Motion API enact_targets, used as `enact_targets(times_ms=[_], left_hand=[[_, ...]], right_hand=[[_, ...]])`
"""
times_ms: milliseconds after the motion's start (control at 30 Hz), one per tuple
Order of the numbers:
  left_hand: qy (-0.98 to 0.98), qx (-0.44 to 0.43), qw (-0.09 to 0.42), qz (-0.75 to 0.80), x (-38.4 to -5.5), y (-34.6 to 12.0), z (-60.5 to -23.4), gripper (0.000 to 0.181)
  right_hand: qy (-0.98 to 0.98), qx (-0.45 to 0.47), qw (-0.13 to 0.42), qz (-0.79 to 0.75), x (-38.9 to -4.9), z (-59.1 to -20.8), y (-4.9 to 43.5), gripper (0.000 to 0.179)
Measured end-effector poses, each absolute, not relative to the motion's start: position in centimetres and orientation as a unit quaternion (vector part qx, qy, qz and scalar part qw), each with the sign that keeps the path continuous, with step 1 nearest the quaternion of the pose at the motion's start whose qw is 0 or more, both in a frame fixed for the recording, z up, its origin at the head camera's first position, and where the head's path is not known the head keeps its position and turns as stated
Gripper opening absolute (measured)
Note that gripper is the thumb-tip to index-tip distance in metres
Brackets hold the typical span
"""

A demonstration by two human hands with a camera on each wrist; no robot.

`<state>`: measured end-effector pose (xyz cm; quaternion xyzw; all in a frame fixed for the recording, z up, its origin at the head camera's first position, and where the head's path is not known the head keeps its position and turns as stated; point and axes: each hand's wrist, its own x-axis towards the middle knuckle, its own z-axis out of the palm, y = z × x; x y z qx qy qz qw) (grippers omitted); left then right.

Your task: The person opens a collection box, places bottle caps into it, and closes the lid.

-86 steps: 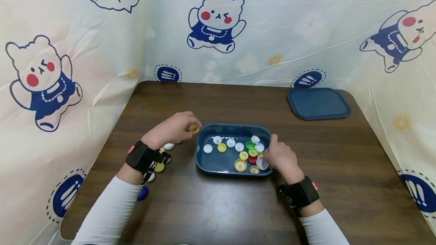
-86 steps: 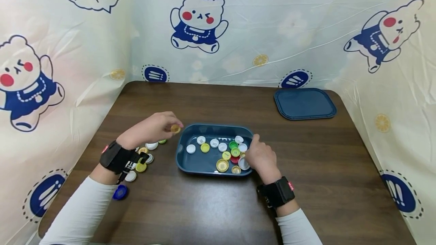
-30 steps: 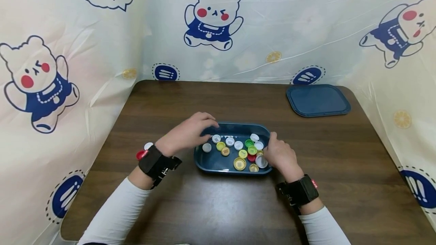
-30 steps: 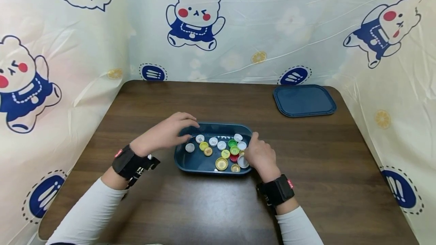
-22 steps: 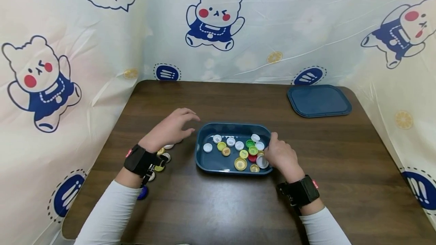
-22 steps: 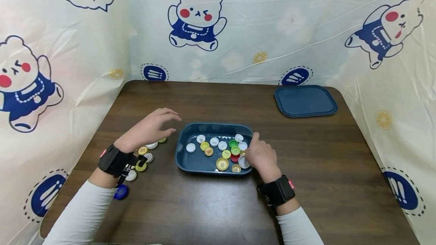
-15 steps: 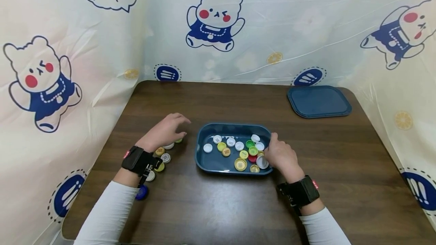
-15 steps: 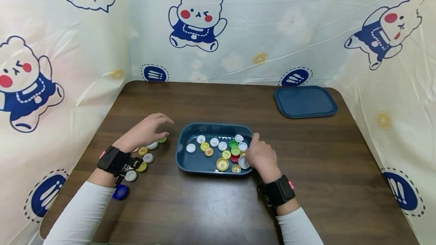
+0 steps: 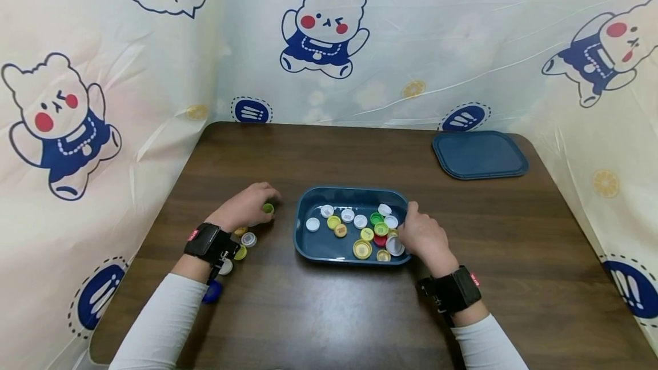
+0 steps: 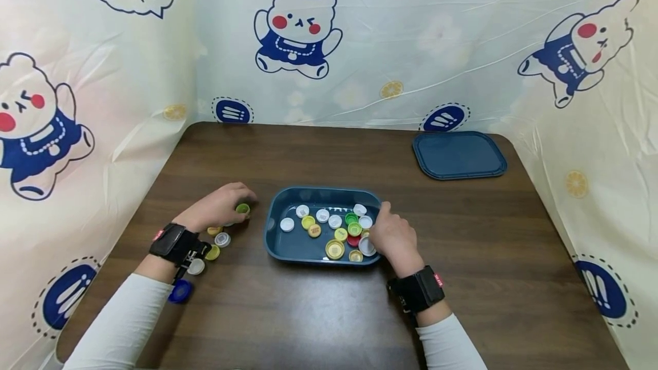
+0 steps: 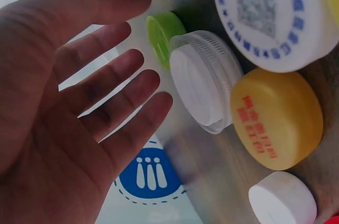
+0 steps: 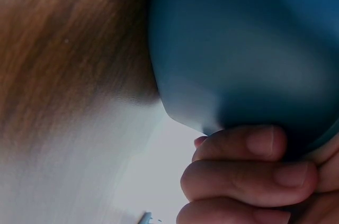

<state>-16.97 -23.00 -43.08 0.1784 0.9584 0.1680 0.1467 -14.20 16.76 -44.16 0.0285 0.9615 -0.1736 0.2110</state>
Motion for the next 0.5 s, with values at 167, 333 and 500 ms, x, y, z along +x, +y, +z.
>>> enact_targets(times_ms=[167, 333, 500], left_hand=[[0.956, 0.189, 0.151, 0.164, -17.16, -23.09, -43.70, 0.031], [0.956, 0.201, 0.145, 0.159, -17.30, -23.00, -43.90, 0.023], [0.958, 0.197, 0.134, 0.160, -17.21, -22.46, -43.07, 0.021]], right_hand=[[0.961, 0.030, 0.212, -0.174, -14.20, -44.13, 16.73, 0.054], [0.961, 0.031, 0.216, -0.172, -14.19, -44.16, 16.75, 0.054], [0.960, 0.032, 0.217, -0.173, -14.23, -44.16, 16.72, 0.054]])
